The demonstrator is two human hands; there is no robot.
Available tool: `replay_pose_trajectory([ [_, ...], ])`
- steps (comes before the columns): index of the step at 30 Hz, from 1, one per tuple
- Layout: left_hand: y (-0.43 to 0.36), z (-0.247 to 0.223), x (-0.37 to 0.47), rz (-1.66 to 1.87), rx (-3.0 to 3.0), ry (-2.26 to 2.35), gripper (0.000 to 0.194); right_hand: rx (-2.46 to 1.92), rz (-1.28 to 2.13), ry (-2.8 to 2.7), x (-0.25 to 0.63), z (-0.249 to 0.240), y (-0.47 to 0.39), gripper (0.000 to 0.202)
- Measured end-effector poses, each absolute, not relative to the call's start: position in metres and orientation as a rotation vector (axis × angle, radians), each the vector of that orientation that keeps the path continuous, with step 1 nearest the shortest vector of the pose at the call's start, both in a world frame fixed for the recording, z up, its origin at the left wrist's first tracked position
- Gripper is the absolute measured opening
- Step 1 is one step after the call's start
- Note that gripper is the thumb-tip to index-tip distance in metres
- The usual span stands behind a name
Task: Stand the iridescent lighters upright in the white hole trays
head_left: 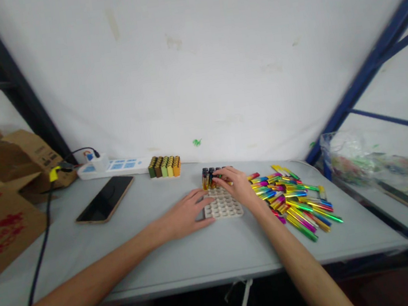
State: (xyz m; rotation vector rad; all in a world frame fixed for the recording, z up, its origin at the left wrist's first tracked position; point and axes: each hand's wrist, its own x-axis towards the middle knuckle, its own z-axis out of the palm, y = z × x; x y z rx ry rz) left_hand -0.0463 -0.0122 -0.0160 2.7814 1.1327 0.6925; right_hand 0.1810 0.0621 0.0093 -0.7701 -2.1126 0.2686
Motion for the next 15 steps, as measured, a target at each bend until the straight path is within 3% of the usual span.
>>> replay_pose_trajectory([
  [15, -0.0129, -0.0128, -0.0453, 0.661, 2.781, 1.149, 0.045, -0.796, 0.179, -2.086, 0.176, 0.0108, 0.0607, 0.018],
])
